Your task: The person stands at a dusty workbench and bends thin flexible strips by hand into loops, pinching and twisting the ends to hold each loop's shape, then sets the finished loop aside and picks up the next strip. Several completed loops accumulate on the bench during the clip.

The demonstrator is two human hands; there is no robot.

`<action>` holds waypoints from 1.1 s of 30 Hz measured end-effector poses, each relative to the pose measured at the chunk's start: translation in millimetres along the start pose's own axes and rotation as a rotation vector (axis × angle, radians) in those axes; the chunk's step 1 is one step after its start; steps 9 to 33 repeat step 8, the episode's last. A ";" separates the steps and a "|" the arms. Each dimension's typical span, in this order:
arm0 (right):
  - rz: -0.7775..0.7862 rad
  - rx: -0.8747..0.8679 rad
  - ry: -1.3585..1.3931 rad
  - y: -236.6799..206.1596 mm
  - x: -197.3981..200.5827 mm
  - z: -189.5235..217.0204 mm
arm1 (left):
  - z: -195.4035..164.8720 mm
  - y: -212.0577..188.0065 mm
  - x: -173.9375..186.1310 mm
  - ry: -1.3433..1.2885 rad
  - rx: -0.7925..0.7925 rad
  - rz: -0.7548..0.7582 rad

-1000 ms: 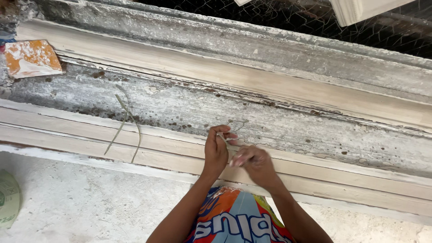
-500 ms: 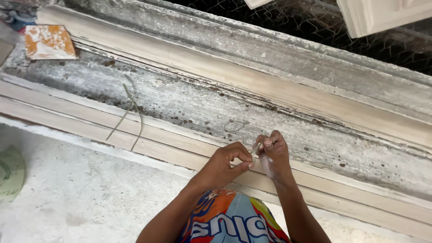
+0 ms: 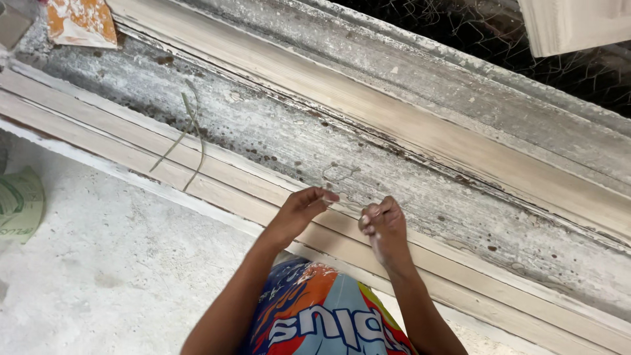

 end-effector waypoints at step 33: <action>0.036 -0.073 0.078 2.1 1.7 -21.7 | -26.3 -43.0 -83.4 0.124 0.011 0.460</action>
Point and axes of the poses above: each hand's wrist, its own y-axis towards the middle knuckle, its own x-axis out of the back of the hand, z = x × y, the point moved 10 cm from there along y, towards the middle knuckle, and after that the axes turned 14 degrees about -y, right-handed, at the moved point
